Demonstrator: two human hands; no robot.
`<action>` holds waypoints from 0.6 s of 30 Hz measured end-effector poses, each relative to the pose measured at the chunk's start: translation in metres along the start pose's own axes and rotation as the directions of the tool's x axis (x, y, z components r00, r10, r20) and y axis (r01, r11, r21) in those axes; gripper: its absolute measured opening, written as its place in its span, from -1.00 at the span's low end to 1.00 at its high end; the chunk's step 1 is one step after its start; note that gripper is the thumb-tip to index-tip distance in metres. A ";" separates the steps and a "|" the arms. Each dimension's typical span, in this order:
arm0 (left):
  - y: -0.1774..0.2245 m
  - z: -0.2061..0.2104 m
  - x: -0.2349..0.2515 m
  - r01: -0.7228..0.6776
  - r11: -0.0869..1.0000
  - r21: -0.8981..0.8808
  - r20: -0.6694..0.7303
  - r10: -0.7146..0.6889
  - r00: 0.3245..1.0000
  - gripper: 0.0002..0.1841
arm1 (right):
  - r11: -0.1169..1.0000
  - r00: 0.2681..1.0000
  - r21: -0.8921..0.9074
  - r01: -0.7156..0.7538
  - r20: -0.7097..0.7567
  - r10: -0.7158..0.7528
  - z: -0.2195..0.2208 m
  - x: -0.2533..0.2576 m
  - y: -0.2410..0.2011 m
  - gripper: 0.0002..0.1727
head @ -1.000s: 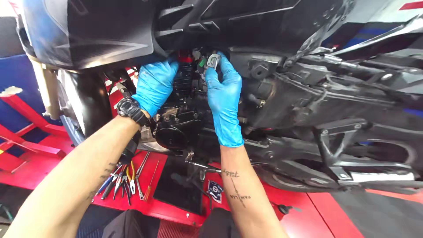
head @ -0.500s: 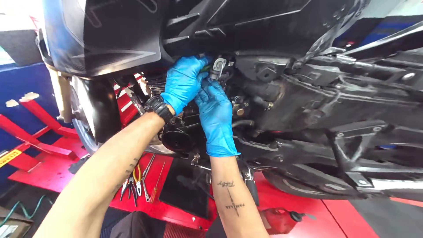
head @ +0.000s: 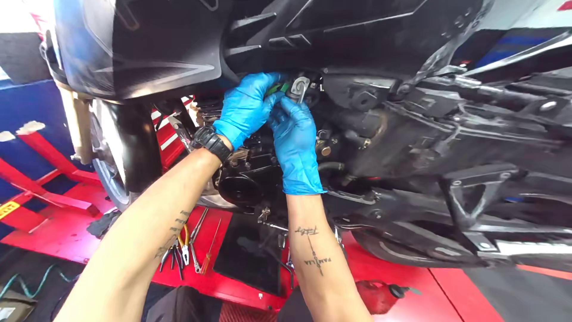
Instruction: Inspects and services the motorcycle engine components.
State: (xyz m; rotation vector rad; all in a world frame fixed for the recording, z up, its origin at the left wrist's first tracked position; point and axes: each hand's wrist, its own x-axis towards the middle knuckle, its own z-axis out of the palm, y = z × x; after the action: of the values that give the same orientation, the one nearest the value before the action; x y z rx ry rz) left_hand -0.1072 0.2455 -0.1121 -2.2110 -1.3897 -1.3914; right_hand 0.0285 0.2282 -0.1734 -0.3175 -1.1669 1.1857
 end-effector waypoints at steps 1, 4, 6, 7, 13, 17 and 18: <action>-0.003 0.000 -0.002 -0.011 1.000 0.027 -0.016 0.011 1.000 -0.65 | 1.000 1.000 -0.019 0.014 -0.014 -0.014 0.003 -0.002 -0.001 -0.70; -0.010 -0.005 -0.010 -0.019 0.989 0.145 -0.025 0.023 0.999 -0.67 | 0.994 0.993 -0.033 0.101 -0.064 -0.103 0.022 -0.009 -0.001 -0.55; -0.012 -0.006 -0.012 -0.024 0.981 0.195 -0.037 0.032 0.999 -0.68 | 0.991 0.979 -0.019 0.136 -0.154 -0.137 0.040 -0.001 0.000 -0.55; -0.011 -0.007 -0.013 -0.023 0.981 0.193 -0.042 0.032 0.999 -0.68 | 0.990 0.968 -0.021 0.137 -0.211 -0.139 0.048 0.003 0.001 -0.57; -0.011 -0.028 -0.022 -0.053 0.993 0.103 0.074 0.046 0.996 -0.53 | 0.989 0.960 0.120 0.088 -0.274 -0.052 0.052 0.024 0.000 -0.65; -0.016 -0.025 -0.029 -0.036 0.980 0.194 -0.017 0.040 0.999 -0.64 | 0.945 0.930 0.314 0.093 -0.367 0.030 0.057 0.049 0.001 -0.66; -0.016 -0.021 -0.030 -0.037 0.979 0.199 -0.078 0.053 0.996 -0.67 | 0.952 0.926 0.291 0.099 -0.376 0.019 0.057 0.048 0.002 -0.64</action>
State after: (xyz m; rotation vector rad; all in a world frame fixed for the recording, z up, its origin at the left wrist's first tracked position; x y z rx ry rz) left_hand -0.1360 0.2239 -0.1292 -2.0229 -1.3760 -1.2557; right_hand -0.0239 0.2495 -0.1249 -0.2674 -0.6415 1.1864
